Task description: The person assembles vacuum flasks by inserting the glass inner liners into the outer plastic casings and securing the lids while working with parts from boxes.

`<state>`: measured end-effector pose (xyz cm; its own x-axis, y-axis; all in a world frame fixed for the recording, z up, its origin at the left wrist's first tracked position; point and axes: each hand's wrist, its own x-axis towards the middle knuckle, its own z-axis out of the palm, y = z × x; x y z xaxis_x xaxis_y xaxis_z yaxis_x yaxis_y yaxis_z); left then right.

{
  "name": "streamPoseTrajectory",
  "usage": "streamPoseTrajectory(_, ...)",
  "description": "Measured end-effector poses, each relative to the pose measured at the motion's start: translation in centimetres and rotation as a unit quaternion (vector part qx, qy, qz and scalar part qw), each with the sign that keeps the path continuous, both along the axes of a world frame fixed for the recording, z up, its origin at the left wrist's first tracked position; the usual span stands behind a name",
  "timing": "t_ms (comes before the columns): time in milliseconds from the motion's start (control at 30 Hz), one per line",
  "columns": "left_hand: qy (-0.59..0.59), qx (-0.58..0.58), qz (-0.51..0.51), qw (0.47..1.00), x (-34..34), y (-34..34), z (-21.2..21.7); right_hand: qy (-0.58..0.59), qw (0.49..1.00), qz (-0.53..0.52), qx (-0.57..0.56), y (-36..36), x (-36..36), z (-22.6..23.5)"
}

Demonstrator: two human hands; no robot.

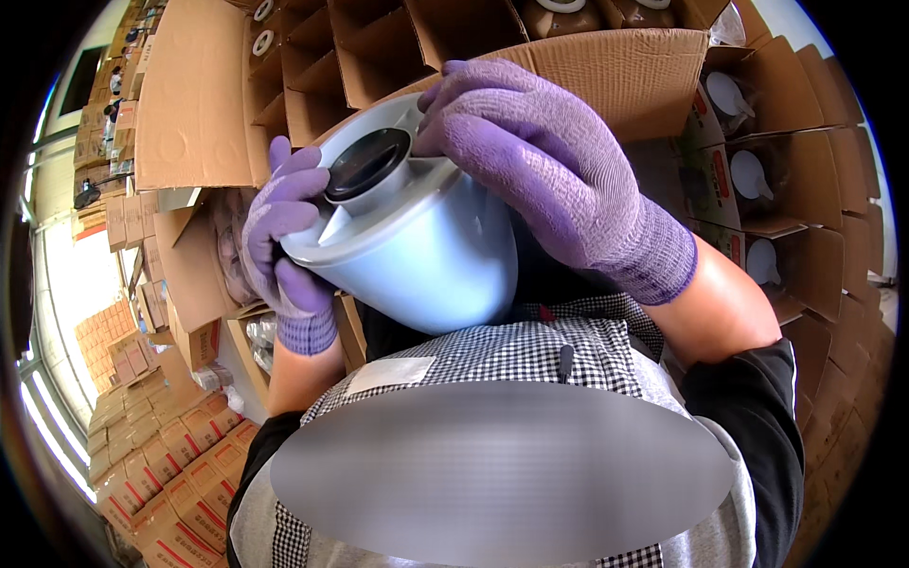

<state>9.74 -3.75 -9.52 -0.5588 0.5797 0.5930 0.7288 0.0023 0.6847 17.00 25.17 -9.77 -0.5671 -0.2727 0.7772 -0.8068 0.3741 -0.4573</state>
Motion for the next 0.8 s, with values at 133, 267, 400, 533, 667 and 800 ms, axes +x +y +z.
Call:
streamPoseTrajectory(133, -0.051, -0.034, 0.068, 0.996, 0.0, 1.4, 1.4, -0.161, 0.976, 0.021, -0.144, 0.4, -3.4, -2.3)
streamPoseTrajectory(267, 0.086, -0.249, 0.067, 0.962, 2.3, 5.4, 8.4, -0.489, 0.719, 0.227, -0.438, -0.3, -11.1, -7.7)
streamPoseTrajectory(400, 0.186, -0.348, 0.128, 0.91, 3.7, 9.3, 8.3, -0.521, 0.618, 0.326, -0.49, -3.6, -13.5, -11.6)
streamPoseTrajectory(533, 0.18, -0.113, 0.091, 0.973, 1.4, 2.4, 2.5, -0.261, 0.934, 0.09, -0.227, -0.2, -3.5, -3.8)
streamPoseTrajectory(667, 0.019, 0.026, -0.001, 0.999, -0.4, 0.9, -1.1, -0.103, 0.994, -0.01, 0.039, 1.4, -1.8, -1.9)
streamPoseTrajectory(800, 0.042, -0.073, 0.003, 0.996, -1.2, 1.3, 1.8, -0.33, 0.905, 0.118, -0.241, 1.3, -5.6, -3.1)
